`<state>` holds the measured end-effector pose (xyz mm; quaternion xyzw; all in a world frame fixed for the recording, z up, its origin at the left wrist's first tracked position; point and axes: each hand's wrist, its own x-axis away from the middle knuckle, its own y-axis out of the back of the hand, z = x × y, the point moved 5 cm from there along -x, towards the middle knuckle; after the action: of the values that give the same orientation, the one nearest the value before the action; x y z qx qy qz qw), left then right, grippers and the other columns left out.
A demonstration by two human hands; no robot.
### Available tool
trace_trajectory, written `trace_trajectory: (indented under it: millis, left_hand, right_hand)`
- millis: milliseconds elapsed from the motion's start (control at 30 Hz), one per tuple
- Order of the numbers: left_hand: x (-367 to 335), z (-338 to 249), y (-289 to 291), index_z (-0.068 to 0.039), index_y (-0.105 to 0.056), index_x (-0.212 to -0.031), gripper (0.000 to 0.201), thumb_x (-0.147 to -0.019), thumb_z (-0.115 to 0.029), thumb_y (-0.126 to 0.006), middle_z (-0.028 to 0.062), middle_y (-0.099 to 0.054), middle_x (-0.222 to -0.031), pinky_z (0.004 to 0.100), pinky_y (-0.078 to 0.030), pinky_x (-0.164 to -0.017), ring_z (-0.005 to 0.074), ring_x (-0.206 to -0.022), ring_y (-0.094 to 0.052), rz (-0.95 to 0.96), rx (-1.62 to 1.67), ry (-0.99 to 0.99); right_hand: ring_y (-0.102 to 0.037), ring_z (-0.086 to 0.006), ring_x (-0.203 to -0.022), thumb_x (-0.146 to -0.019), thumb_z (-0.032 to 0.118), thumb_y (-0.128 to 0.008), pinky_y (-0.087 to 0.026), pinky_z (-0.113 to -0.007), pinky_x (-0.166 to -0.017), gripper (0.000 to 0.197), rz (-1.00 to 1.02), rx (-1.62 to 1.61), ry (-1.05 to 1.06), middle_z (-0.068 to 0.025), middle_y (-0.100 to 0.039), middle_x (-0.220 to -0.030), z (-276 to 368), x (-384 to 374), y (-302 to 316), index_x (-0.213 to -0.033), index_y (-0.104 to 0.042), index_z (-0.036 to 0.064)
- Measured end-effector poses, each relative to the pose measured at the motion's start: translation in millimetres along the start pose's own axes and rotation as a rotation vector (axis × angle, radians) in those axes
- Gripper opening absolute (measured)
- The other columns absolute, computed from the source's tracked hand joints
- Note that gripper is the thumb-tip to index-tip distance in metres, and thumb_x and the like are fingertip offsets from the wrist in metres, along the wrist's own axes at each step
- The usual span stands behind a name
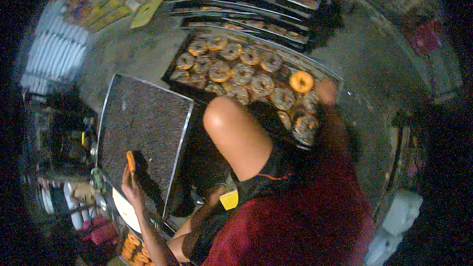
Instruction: The person repeatedly picks up plain donuts, splits them open, fills them with a white cream from a bucket, and then presses them into a tray of dark seeds. The filled donuts are placed onto metal trays.
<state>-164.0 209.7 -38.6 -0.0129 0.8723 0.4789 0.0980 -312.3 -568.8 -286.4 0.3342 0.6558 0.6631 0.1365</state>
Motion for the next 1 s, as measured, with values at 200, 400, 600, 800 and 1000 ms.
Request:
trace_trajectory:
  millis: [200,400,600,800,1000]
  left_hand:
    - [-57,-42,-10,0.001,-0.059,-0.124,0.031,-0.100,-0.018,-0.056,0.0099,-0.067,-0.115,0.0348,-0.052,-0.087,0.0202,-0.100,-0.065,0.032,1.249,0.496]
    - [-104,-174,-70,0.000,-0.055,-0.130,0.035,-0.103,-0.020,-0.046,0.0119,-0.063,-0.127,0.0436,-0.049,-0.098,0.0250,-0.114,-0.062,0.351,1.442,0.381]
    - [-120,-245,-120,-0.004,-0.058,-0.128,0.034,-0.105,-0.026,-0.045,0.0085,-0.064,-0.122,0.0377,-0.049,-0.093,0.0213,-0.109,-0.062,0.597,1.273,0.342]
    - [-87,-212,-78,0.000,-0.048,-0.142,0.048,-0.103,-0.028,-0.050,0.0136,-0.057,-0.134,0.0387,-0.049,-0.094,0.0255,-0.115,-0.060,0.379,1.003,0.136]
    - [-34,-142,-37,0.001,-0.053,-0.136,0.044,-0.100,-0.024,-0.055,0.0150,-0.060,-0.126,0.0372,-0.053,-0.088,0.0287,-0.109,-0.064,0.165,1.126,0.282]
  right_hand:
    - [-0.068,-0.0207,-0.093,-0.097,0.019,-0.058,-0.054,-0.035,-0.082,0.024,-0.315,-1.030,0.352,-0.0124,-0.072,-0.106,175,47,171,-0.108,-0.068,0.0003]
    - [-0.069,-0.0214,-0.098,-0.103,0.020,-0.049,-0.057,-0.033,-0.084,0.037,0.612,-1.825,0.877,-0.0159,-0.067,-0.120,359,91,273,-0.131,-0.057,-0.0019]
    - [-0.065,-0.0254,-0.105,-0.098,0.013,-0.058,-0.054,-0.050,-0.088,0.029,0.958,-2.159,0.697,-0.0108,-0.066,-0.116,370,72,250,-0.125,-0.058,0.0013]
    - [-0.059,-0.0251,-0.115,-0.094,0.017,-0.065,-0.055,-0.050,-0.088,0.041,0.430,-2.179,0.304,-0.0102,-0.060,-0.129,202,4,132,-0.133,-0.055,0.0076]
    - [-0.059,-0.0176,-0.071,-0.096,0.012,-0.055,-0.059,-0.032,-0.060,0.027,-0.010,-1.901,-0.315,-0.0038,-0.062,-0.100,38,-47,9,-0.123,-0.054,0.0108]
